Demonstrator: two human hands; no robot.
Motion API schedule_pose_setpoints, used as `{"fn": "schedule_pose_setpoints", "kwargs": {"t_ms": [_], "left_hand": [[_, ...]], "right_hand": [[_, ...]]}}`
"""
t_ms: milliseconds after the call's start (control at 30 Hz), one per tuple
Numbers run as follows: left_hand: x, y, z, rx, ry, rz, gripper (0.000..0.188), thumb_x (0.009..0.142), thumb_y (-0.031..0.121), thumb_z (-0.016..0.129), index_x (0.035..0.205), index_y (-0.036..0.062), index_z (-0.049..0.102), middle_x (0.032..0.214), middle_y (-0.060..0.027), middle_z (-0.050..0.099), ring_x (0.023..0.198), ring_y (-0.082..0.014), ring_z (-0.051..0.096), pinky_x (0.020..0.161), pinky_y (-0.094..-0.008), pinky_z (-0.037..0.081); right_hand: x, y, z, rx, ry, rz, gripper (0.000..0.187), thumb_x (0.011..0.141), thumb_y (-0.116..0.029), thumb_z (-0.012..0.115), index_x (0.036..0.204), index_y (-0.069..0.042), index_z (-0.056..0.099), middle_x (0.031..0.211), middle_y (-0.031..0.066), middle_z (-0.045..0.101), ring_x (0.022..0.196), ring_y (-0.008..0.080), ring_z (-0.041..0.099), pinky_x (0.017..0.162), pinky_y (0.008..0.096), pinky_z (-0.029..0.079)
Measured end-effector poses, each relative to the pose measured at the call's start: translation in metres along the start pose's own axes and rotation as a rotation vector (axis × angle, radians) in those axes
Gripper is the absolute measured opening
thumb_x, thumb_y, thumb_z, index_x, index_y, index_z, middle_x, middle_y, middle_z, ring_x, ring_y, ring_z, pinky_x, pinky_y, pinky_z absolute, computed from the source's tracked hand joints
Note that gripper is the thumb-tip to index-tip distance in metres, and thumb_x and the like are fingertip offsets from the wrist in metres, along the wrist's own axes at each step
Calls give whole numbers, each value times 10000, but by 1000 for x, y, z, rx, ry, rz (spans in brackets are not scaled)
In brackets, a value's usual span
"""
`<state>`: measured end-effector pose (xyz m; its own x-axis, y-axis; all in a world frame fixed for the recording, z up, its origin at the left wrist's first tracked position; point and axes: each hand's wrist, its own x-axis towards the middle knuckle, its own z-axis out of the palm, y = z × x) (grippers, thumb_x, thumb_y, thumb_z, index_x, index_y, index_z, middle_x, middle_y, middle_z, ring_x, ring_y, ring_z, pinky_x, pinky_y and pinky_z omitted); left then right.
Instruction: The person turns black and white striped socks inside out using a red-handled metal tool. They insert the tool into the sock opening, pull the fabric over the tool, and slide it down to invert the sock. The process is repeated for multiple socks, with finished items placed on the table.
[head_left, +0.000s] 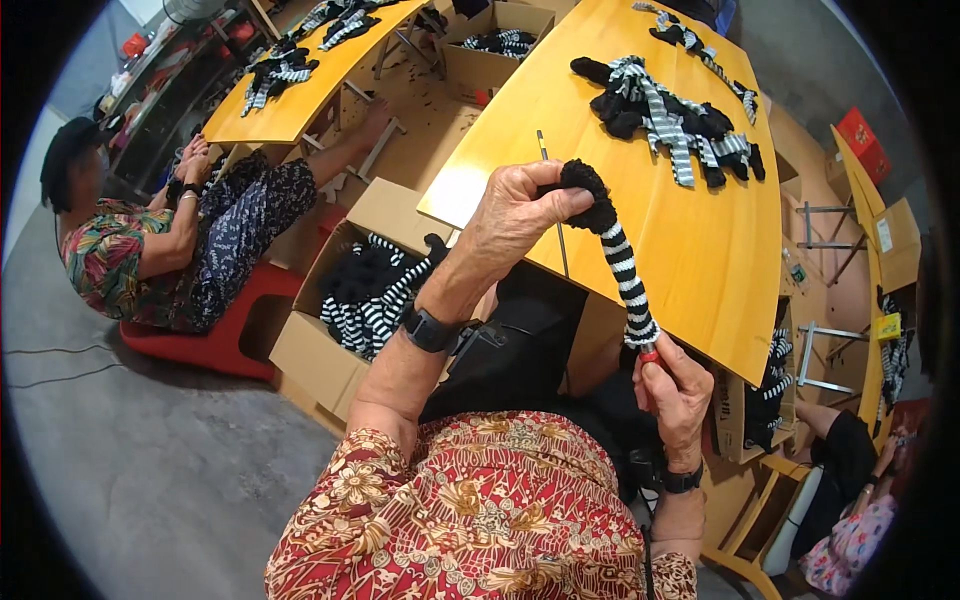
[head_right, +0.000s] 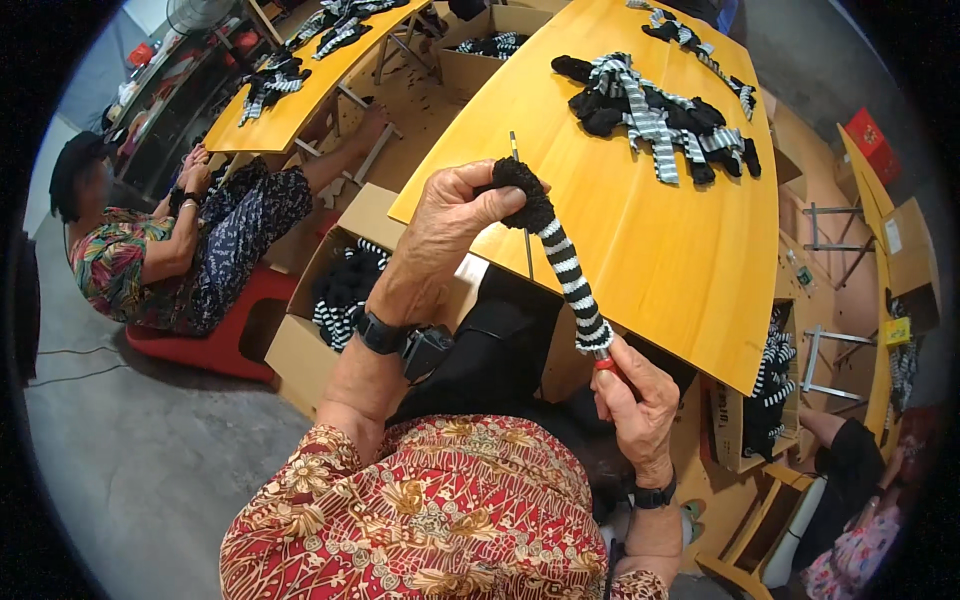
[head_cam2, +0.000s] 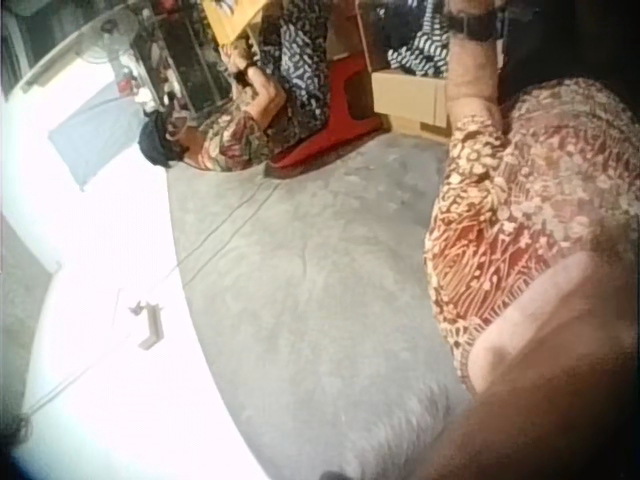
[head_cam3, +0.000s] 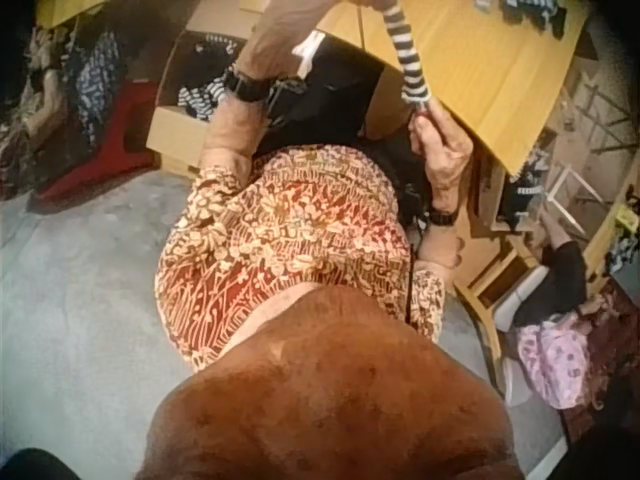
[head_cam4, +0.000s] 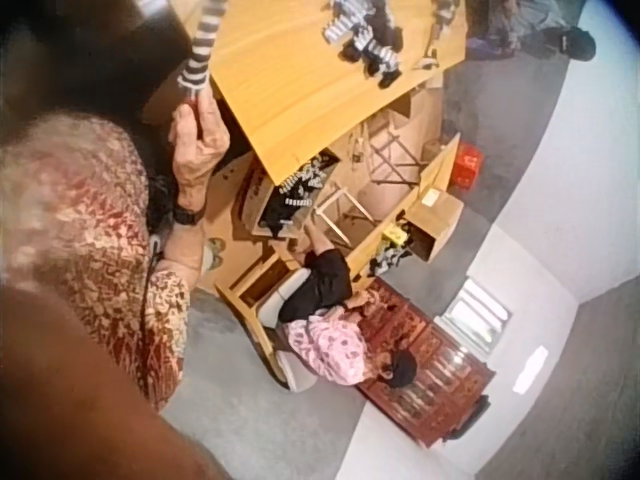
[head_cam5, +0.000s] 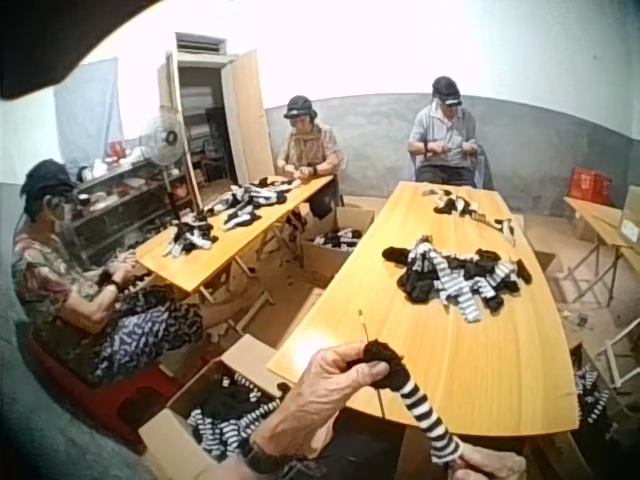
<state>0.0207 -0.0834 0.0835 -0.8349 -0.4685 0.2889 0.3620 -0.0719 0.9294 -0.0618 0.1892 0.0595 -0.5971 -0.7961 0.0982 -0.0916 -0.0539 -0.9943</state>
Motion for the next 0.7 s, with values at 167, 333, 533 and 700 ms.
{"fn": "schedule_pose_setpoints", "kwargs": {"t_ms": [167, 333, 533, 700], "left_hand": [[-7, -3, 9, -2, -20, -22, 204, 888, 134, 667, 1026, -15, 686, 902, -30, 697, 801, -85, 621, 766, -240, 508], [-14, -1, 18, 52, -23, -31, 214, 894, 128, 662, 1045, -22, 676, 894, -16, 685, 793, -68, 591, 723, -216, 482], [-18, 8, 27, -13, 90, 3, 252, 930, 177, 616, 1089, -12, 665, 931, -10, 676, 841, -67, 585, 783, -227, 468], [-15, 13, 26, -124, 134, 32, 279, 959, 201, 571, 1149, 13, 649, 902, 3, 667, 777, -37, 545, 694, -201, 432]], "right_hand": [[-1, -10, 3, -21, 14, 32, 386, 871, -18, 563, 1255, 18, 570, 764, 43, 585, 533, 68, 473, 472, 203, 382], [-4, 3, 16, -112, 88, -118, 354, 867, 5, 553, 1218, 38, 578, 760, 42, 561, 550, 75, 479, 480, 217, 379], [-2, 11, 26, -189, 106, -267, 360, 853, 25, 563, 1213, 39, 579, 749, 43, 536, 562, 83, 482, 490, 228, 380], [-5, 9, 13, -201, 65, -253, 366, 833, 11, 584, 1197, 49, 589, 740, 46, 543, 555, 87, 495, 495, 226, 393]]}}
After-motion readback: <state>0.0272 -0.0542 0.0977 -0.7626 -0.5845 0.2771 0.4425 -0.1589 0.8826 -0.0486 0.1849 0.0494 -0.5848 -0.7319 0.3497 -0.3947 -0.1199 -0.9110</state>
